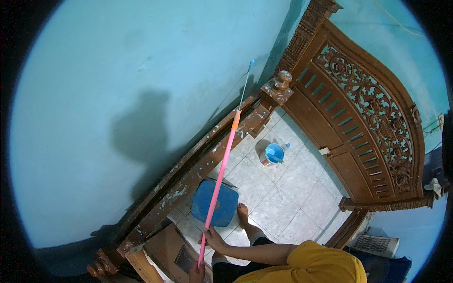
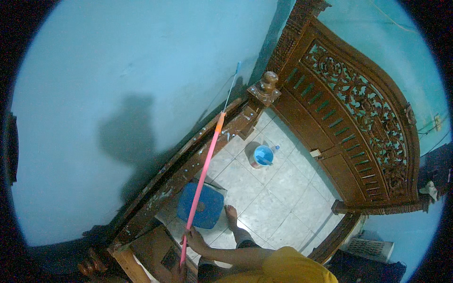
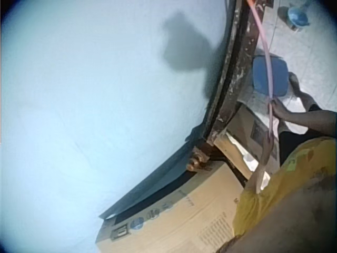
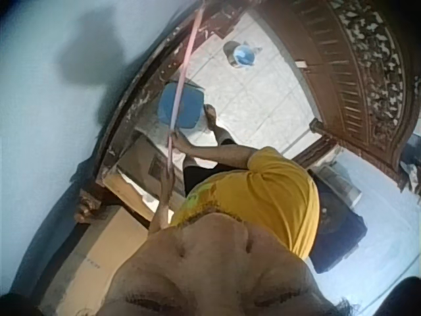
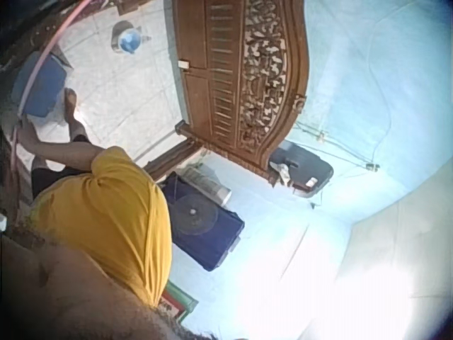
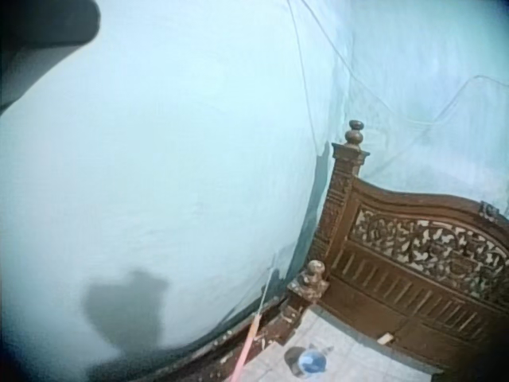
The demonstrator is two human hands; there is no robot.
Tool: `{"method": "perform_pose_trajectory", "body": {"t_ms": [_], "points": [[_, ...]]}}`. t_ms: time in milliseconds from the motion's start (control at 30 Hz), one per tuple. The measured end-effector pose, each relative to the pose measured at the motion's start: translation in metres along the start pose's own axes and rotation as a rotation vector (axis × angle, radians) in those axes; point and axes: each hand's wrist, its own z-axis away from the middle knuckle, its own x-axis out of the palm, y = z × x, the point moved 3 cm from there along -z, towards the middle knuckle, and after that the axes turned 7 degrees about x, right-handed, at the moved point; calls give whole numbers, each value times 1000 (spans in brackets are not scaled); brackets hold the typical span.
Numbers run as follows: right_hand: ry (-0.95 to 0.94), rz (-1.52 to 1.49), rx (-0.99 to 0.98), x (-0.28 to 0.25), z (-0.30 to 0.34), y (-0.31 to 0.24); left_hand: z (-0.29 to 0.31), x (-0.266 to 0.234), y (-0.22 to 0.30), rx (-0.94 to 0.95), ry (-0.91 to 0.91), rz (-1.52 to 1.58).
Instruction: The person paints a light blue wall using a roller attached to a long pink extension pole. They repeatedly dip the roller into a bucket of paint on the floor and apply it to the wall surface in vertical strokes.
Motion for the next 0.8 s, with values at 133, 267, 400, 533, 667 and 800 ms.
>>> {"method": "perform_pose_trajectory", "body": {"t_ms": [133,267,400,533,667,800], "points": [[129,97,-147,-36,-44,-22,-68,12,37,-245,-171,-134],[169,7,-165,-87,-112,-134,-192,47,91,-72,-92,-27],[276,182,-287,-135,-161,-181,-264,60,147,-76,-142,77],[212,202,-206,-89,-116,-133,-198,43,85,-53,-108,-67],[131,309,-157,-29,-47,-24,-62,-2,43,-171,-130,59],[78,284,-245,-23,-54,25,-31,-12,38,-194,-72,247]]}}
